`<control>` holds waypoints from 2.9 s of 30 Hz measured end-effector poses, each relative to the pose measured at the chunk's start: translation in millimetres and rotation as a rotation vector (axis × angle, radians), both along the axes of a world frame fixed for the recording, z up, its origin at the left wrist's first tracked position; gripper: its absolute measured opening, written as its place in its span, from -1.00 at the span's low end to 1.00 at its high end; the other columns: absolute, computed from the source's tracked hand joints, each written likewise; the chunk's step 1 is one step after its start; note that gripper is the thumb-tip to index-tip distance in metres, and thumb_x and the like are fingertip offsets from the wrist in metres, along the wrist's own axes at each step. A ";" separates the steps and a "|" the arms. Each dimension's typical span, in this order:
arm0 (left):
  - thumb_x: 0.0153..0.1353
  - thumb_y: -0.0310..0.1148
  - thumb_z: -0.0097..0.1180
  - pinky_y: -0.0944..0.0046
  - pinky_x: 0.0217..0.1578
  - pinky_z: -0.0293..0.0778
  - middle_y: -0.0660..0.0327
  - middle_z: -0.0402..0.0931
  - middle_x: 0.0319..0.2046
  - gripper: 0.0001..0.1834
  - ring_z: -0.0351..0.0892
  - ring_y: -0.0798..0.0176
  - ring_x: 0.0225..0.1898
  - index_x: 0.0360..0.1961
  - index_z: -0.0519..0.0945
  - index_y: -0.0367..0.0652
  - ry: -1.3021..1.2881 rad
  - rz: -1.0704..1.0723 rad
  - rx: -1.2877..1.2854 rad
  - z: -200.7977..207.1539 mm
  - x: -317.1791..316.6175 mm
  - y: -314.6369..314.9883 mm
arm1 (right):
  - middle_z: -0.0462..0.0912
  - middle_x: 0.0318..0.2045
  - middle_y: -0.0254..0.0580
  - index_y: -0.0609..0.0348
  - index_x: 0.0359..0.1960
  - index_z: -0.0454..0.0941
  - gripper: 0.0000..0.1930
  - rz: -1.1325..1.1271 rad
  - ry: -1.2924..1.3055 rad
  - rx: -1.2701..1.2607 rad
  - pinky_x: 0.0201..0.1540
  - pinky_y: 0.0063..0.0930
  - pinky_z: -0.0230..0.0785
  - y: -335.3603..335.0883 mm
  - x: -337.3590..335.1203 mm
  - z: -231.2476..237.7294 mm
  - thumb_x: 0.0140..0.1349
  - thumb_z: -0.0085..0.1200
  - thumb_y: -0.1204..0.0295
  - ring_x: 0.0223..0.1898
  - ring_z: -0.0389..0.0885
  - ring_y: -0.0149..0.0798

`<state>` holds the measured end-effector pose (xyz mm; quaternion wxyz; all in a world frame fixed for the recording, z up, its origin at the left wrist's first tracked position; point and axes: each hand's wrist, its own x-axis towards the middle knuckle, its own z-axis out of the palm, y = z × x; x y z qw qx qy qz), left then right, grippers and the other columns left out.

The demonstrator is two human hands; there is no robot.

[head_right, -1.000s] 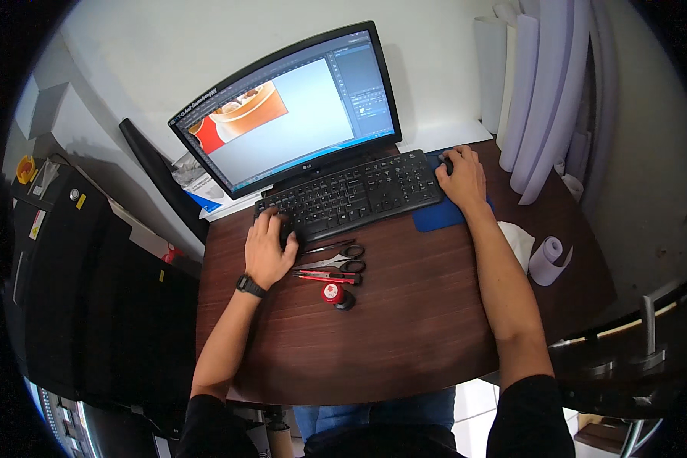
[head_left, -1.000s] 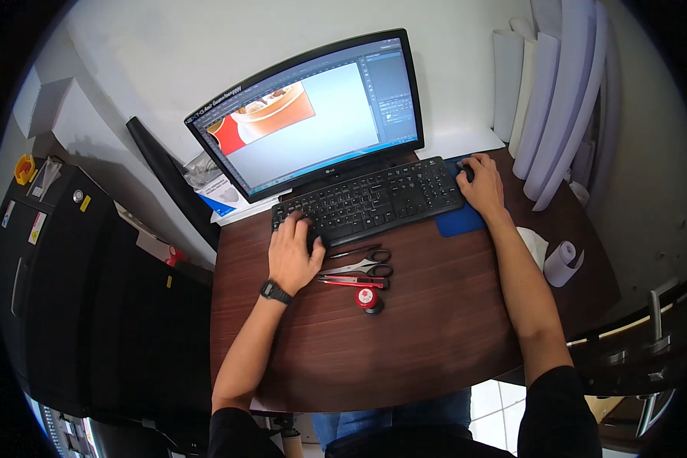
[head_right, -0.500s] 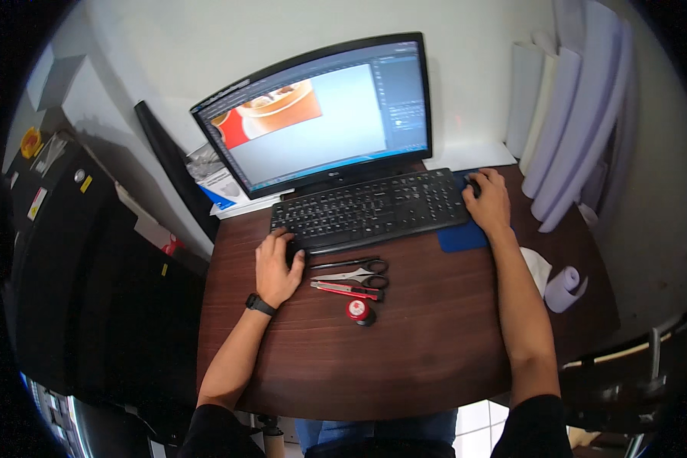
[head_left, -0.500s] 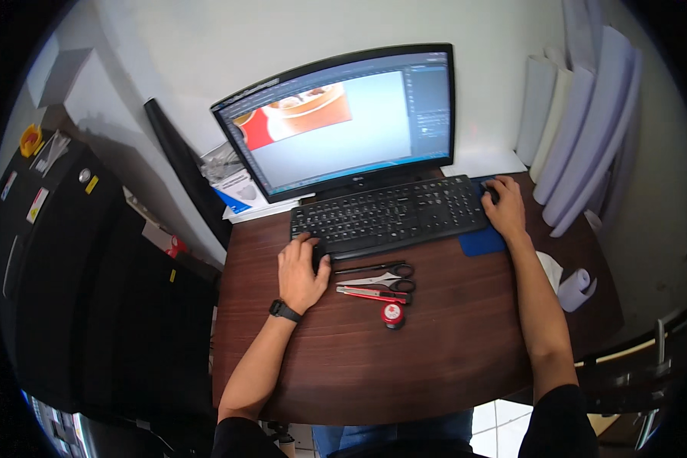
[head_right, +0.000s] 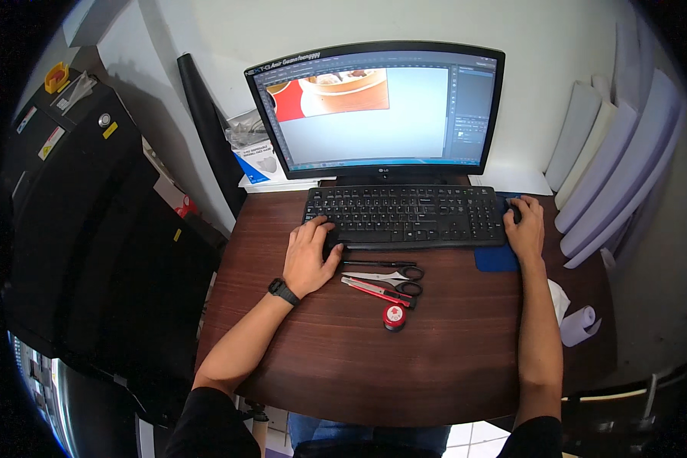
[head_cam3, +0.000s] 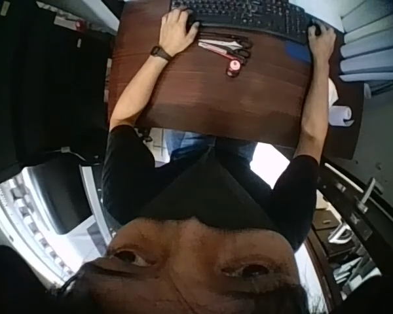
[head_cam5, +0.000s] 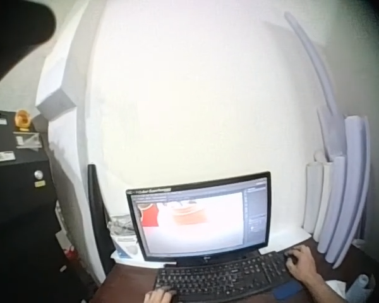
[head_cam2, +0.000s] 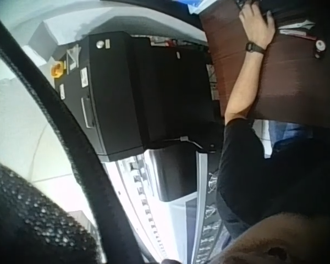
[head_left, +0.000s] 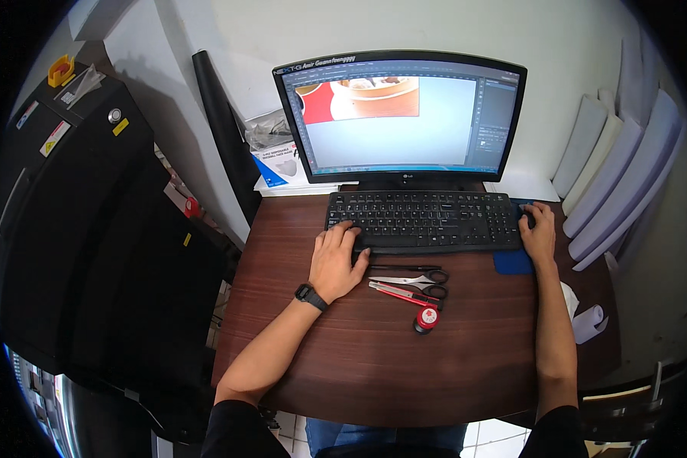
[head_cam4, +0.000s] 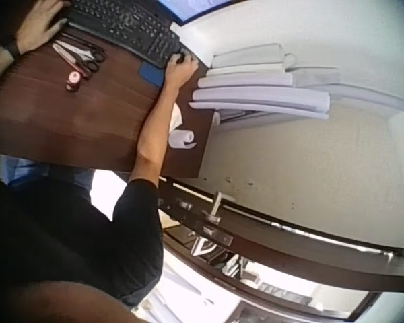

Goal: Design a digital advertisement or banner using graphic software on a computer.

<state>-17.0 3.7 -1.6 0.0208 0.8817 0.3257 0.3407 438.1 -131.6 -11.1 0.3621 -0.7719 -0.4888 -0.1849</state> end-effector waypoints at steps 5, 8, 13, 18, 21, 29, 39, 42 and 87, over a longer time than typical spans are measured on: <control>0.26 -0.25 0.30 -0.07 0.27 0.31 -0.07 0.48 0.21 -0.50 0.44 -0.20 0.22 0.16 0.56 -0.26 0.004 0.001 0.001 -0.2 0.8 -0.1 | 0.62 0.12 0.04 0.21 0.00 0.73 -0.70 0.002 -0.013 -0.003 0.26 -0.13 0.43 0.5 4.0 -2.7 0.26 0.19 0.40 0.18 0.55 0.10; 0.26 -0.25 0.30 -0.07 0.28 0.31 -0.07 0.48 0.21 -0.50 0.44 -0.20 0.22 0.17 0.56 -0.27 0.009 0.002 -0.005 0.0 -0.2 -0.5 | 0.62 0.12 0.03 0.21 0.01 0.73 -0.69 0.006 -0.017 -0.007 0.26 -0.13 0.43 0.8 3.2 -2.5 0.27 0.19 0.40 0.18 0.55 0.10; 0.27 -0.24 0.29 -0.07 0.28 0.30 -0.08 0.48 0.21 -0.50 0.44 -0.20 0.22 0.16 0.56 -0.27 0.012 0.000 -0.005 1.2 0.6 -1.1 | 0.61 0.13 0.03 0.20 0.02 0.73 -0.69 -0.004 -0.009 -0.016 0.27 -0.13 0.42 0.0 3.2 -2.1 0.28 0.19 0.40 0.19 0.55 0.10; 0.27 -0.24 0.29 -0.06 0.28 0.30 -0.06 0.48 0.21 -0.50 0.44 -0.19 0.22 0.16 0.56 -0.28 0.023 0.002 -0.008 2.3 0.1 -1.5 | 0.61 0.13 0.03 0.21 0.02 0.73 -0.68 -0.001 -0.013 -0.015 0.27 -0.13 0.42 -0.1 3.8 -2.9 0.26 0.20 0.40 0.18 0.54 0.09; 0.26 -0.25 0.30 -0.04 0.23 0.32 -0.02 0.49 0.21 -0.51 0.45 -0.14 0.22 0.16 0.57 -0.26 0.020 0.019 -0.019 1.9 0.6 -1.6 | 0.61 0.12 0.02 0.21 0.01 0.72 -0.69 -0.003 -0.016 -0.007 0.27 -0.12 0.43 -0.9 1.4 -0.6 0.26 0.19 0.40 0.18 0.55 0.09; 0.27 -0.23 0.28 0.01 0.15 0.33 0.01 0.50 0.20 -0.52 0.47 -0.04 0.20 0.14 0.58 -0.24 0.027 0.060 -0.007 1.5 1.3 -2.8 | 0.62 0.10 0.03 0.21 -0.06 0.72 -0.71 -0.023 -0.025 0.002 0.22 -0.08 0.45 0.2 4.6 -2.7 0.22 0.16 0.41 0.14 0.57 0.11; 0.27 -0.22 0.26 0.01 0.15 0.35 0.01 0.50 0.19 -0.53 0.47 -0.06 0.22 0.13 0.57 -0.25 0.027 0.083 -0.010 1.4 0.9 -3.4 | 0.62 0.07 0.00 0.21 -0.08 0.71 -0.72 -0.011 -0.052 0.034 0.18 -0.07 0.46 0.5 5.3 -5.4 0.20 0.16 0.41 0.11 0.57 0.11; 0.27 -0.22 0.25 -0.01 0.11 0.40 0.02 0.50 0.19 -0.58 0.48 -0.06 0.20 0.06 0.60 -0.26 -0.037 0.111 -0.010 -1.2 2.2 -1.5 | 0.62 0.06 -0.01 0.21 -0.06 0.70 -0.71 -0.009 -0.047 0.021 0.17 -0.08 0.46 0.5 5.9 -5.2 0.20 0.16 0.41 0.10 0.57 0.10; 0.23 -0.29 0.16 -0.13 0.19 0.28 -0.01 0.50 0.10 -0.68 0.38 -0.14 0.33 -0.07 0.52 -0.25 0.180 0.073 0.144 -1.4 6.9 -3.7 | 0.63 0.05 -0.02 0.21 0.02 0.69 -0.61 -0.029 0.001 0.024 0.18 -0.04 0.47 0.2 1.1 -1.3 0.18 0.13 0.34 0.11 0.57 0.11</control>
